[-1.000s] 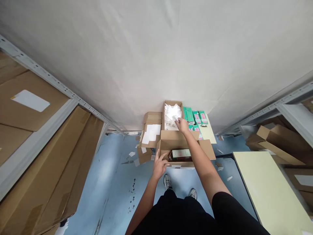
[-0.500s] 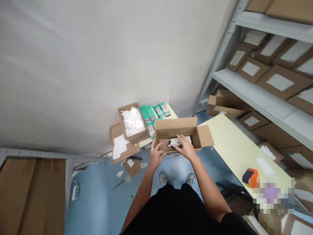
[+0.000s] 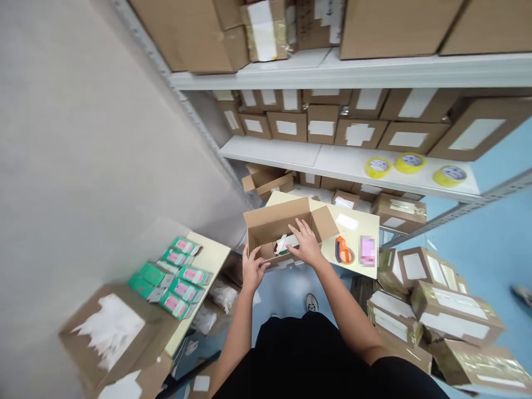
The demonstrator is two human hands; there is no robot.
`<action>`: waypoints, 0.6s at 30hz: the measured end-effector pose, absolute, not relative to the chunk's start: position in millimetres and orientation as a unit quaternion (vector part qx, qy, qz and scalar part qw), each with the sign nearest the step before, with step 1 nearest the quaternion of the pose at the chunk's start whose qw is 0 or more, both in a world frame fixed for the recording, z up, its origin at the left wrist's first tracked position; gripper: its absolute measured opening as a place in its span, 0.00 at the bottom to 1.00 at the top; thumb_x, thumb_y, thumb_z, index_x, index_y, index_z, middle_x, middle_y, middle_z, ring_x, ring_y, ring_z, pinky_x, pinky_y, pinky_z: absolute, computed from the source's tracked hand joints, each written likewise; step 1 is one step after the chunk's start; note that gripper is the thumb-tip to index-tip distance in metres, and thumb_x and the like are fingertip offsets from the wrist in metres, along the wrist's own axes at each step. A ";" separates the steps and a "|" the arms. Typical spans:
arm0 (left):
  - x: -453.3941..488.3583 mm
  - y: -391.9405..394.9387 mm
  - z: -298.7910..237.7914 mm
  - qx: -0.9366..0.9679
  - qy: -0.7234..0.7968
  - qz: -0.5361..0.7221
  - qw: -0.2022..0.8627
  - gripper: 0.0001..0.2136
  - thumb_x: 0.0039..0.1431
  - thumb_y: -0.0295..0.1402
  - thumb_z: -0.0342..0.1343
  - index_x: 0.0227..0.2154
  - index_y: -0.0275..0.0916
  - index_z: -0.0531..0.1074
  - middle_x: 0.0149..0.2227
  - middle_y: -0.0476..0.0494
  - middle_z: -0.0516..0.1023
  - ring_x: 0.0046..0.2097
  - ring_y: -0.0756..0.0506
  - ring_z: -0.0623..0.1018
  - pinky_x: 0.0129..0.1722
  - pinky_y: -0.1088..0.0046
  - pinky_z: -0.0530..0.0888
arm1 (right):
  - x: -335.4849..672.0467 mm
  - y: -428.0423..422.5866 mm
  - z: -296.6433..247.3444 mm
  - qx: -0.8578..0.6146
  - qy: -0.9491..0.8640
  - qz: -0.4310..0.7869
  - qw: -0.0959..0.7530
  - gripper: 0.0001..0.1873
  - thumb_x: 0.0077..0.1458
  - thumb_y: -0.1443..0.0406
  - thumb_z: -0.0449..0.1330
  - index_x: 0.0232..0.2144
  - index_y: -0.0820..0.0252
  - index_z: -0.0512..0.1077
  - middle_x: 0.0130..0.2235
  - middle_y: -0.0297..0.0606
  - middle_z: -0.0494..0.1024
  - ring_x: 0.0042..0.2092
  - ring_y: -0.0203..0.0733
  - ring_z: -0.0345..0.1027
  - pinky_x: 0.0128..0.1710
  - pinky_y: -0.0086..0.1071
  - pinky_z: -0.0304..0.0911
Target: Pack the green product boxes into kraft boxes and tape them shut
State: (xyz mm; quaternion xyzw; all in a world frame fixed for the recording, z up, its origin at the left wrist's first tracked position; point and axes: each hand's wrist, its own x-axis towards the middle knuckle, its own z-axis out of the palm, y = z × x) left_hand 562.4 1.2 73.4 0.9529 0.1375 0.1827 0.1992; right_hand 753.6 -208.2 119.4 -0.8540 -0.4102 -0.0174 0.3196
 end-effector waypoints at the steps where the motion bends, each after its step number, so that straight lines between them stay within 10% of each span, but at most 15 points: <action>1: 579.6 -1.6 73.8 0.956 0.122 0.177 0.201 0.04 0.60 0.32 0.65 0.30 0.42 0.82 0.61 0.38 0.75 0.76 0.25 0.48 0.69 0.36 0.63 | 764.0 -222.6 117.7 -0.864 -0.389 -0.024 0.320 0.37 0.62 0.53 0.63 0.70 0.53 0.63 0.75 0.46 0.54 0.75 0.62 0.46 0.70 0.58 0.57; 18: 768.5 55.3 44.0 0.961 -0.065 0.073 0.259 0.06 0.60 0.31 0.64 0.28 0.43 0.82 0.65 0.43 0.73 0.76 0.28 0.48 0.72 0.39 0.61 | 828.1 -251.3 107.9 -0.926 -0.157 -0.081 0.333 0.37 0.64 0.53 0.61 0.72 0.48 0.59 0.75 0.45 0.53 0.74 0.62 0.50 0.70 0.60 0.56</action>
